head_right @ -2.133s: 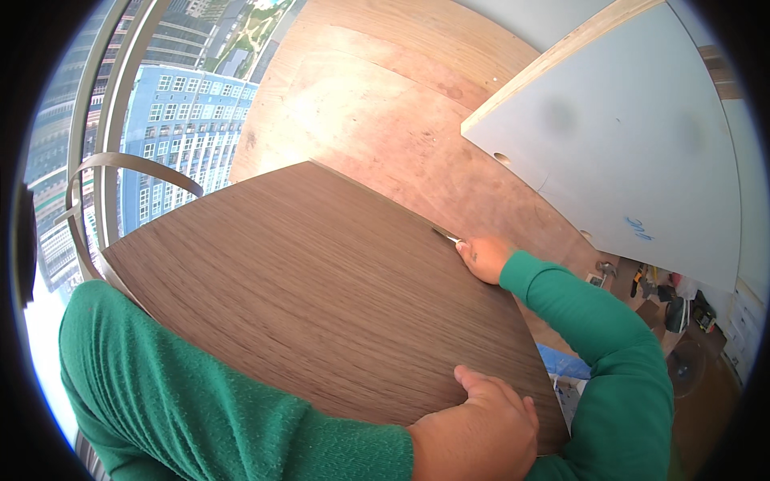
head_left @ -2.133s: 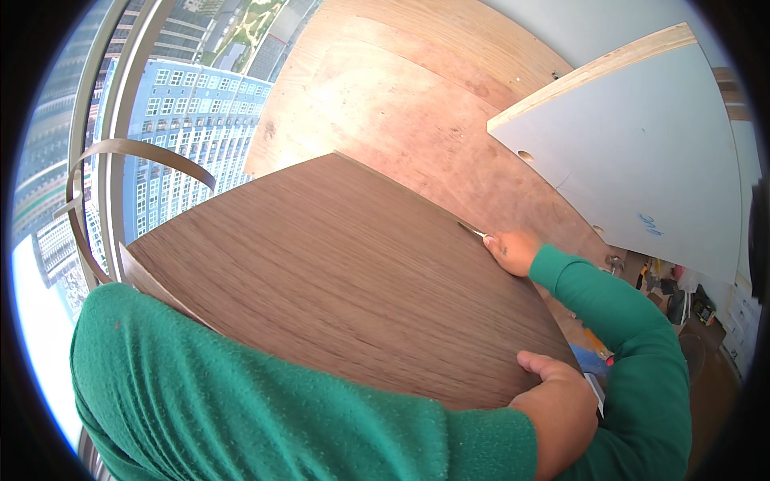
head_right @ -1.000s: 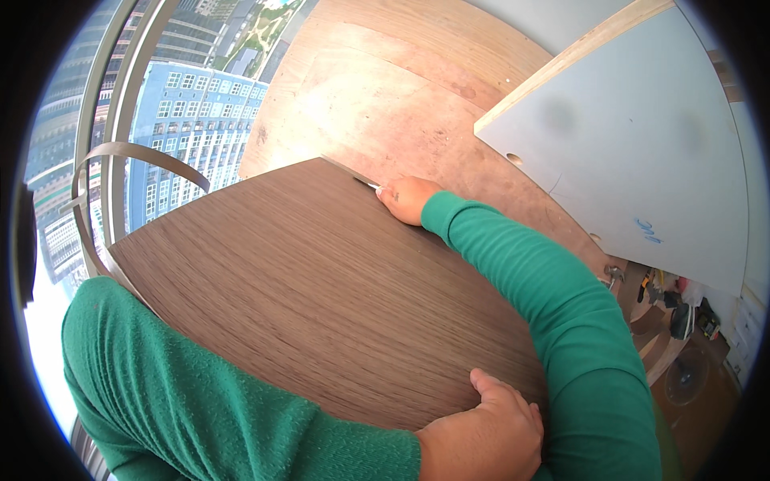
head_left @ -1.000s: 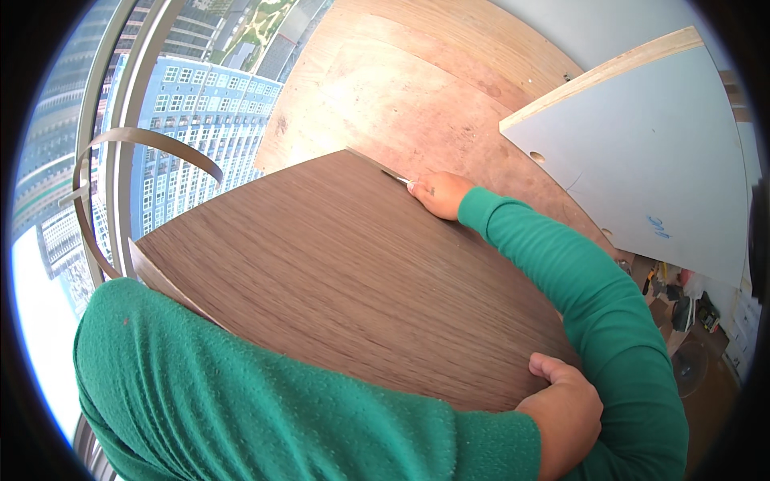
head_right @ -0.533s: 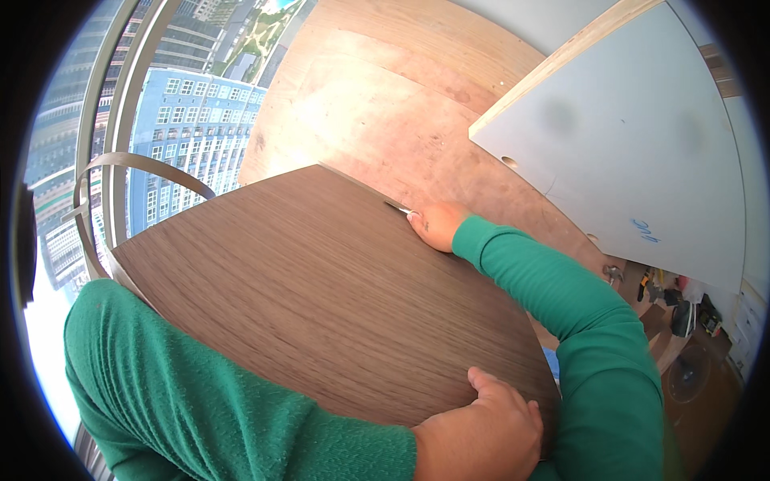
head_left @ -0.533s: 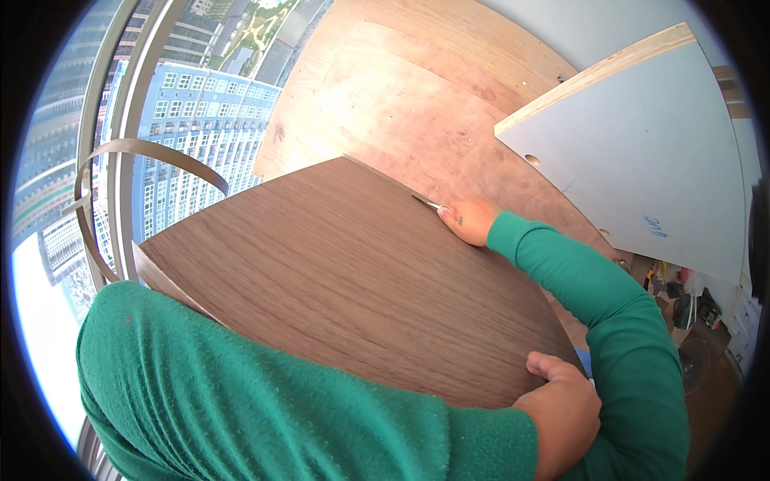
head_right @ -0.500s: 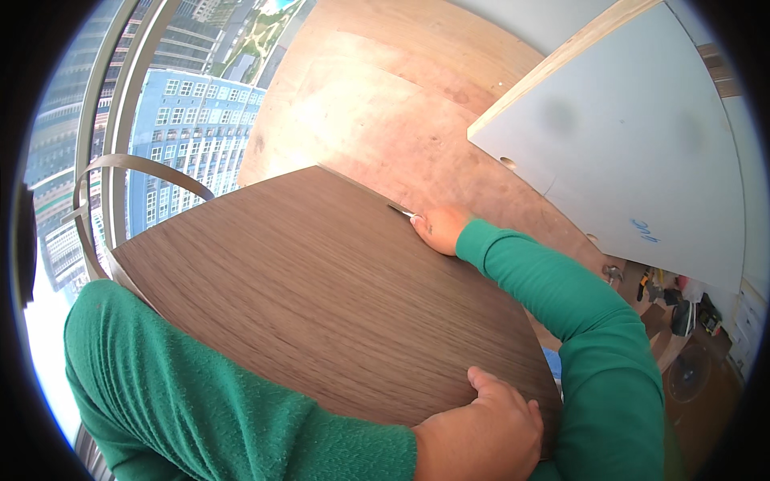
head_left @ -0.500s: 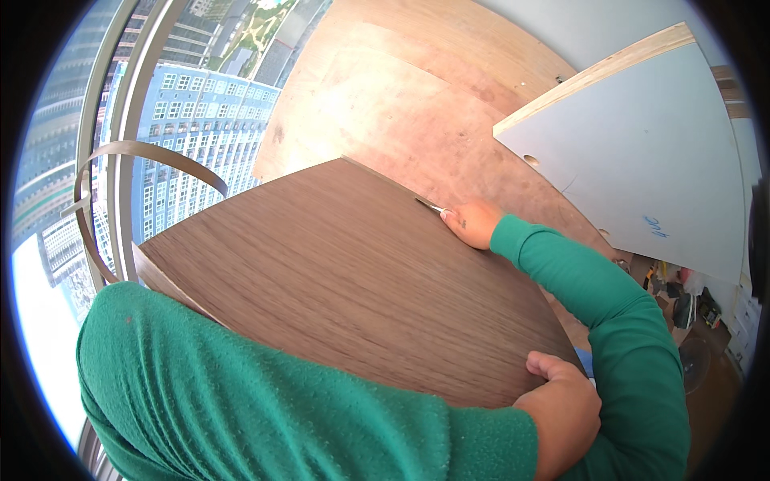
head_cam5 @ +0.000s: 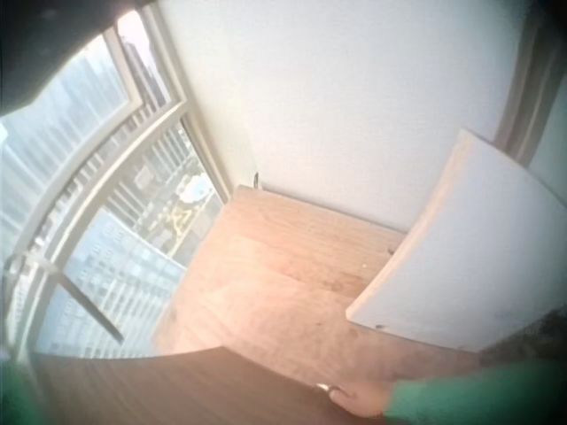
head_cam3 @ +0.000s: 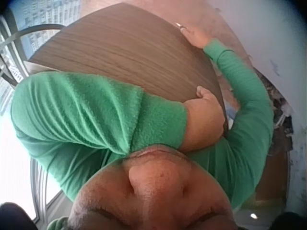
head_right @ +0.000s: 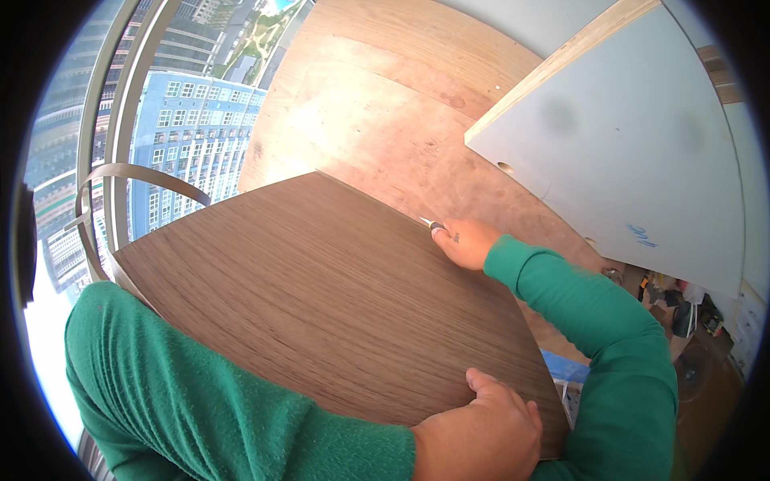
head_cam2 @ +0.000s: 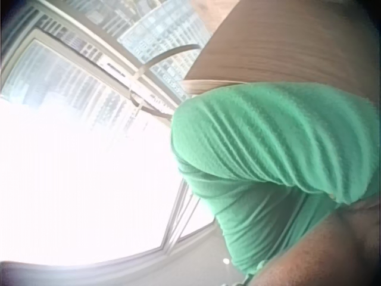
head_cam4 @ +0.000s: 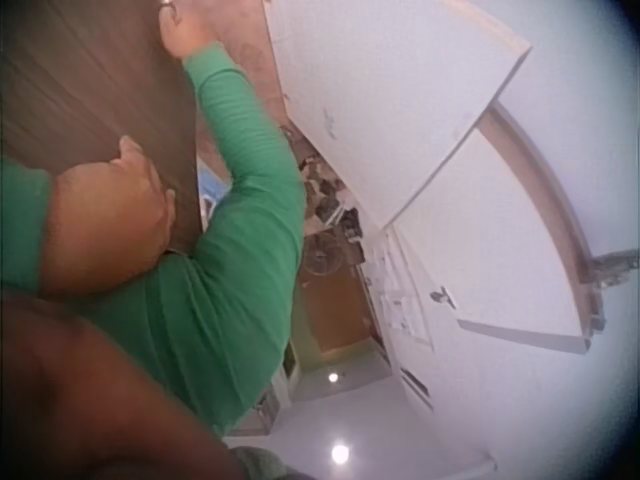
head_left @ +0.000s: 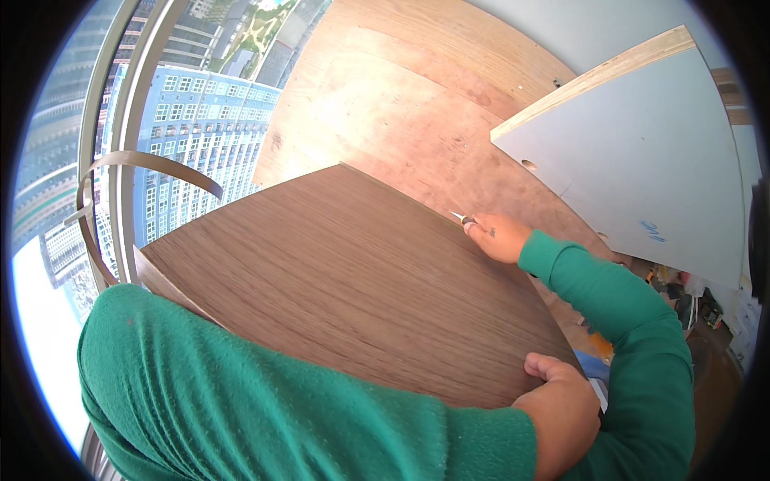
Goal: The person assembles a wooden cabinet by aligning and joining panels. They use a utility knife to trim edges and a hammer to tap pieces into place, then fit a curved door panel onto the frame. The work occurs on a protected floor surface in a room with a large window.
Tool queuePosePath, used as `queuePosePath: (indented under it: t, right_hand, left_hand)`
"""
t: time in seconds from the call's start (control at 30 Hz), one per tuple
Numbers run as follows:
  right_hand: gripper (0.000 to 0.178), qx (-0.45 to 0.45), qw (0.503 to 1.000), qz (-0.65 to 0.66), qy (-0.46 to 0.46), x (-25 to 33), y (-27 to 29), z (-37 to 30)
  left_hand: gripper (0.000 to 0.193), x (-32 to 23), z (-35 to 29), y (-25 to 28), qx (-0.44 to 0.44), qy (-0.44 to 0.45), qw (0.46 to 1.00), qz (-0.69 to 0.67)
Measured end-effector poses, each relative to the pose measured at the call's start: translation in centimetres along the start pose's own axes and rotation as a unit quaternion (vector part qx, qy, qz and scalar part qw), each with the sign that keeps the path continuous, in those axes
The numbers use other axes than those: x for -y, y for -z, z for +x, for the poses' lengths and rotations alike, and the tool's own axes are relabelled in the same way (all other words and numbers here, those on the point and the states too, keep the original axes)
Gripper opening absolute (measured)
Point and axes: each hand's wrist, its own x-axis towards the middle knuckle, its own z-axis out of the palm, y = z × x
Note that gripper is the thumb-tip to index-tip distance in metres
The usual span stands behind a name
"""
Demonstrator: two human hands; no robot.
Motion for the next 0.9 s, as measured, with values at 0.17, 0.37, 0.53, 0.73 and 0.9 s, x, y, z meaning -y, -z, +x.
queuePosePath:
  t: [0.17,0.37,0.53,0.73,0.9]
  right_hand:
    - [0.046,-0.048,0.987,0.074,0.134,4.0,-0.7,6.7]
    - [0.04,-0.055,0.991,0.034,0.119,10.1,-0.9,12.5]
    - [0.039,-0.048,0.994,0.021,0.091,11.5,-0.9,13.6]
    - [0.036,-0.049,0.994,0.007,0.101,10.9,-1.4,14.2]
    - [0.034,-0.067,0.991,0.017,0.119,10.5,-1.9,14.5]
  left_hand:
    - [0.065,0.1,0.2,0.3,0.014,0.009,1.0,0.0]
    - [0.067,0.4,0.5,0.5,0.029,0.017,0.999,0.004]
    - [0.066,0.5,0.4,0.4,0.015,0.012,1.0,0.005]
    - [0.068,-0.4,3.5,2.6,0.282,0.094,0.955,0.022]
    - [0.07,0.5,1.0,0.1,0.026,0.017,0.999,-0.01]
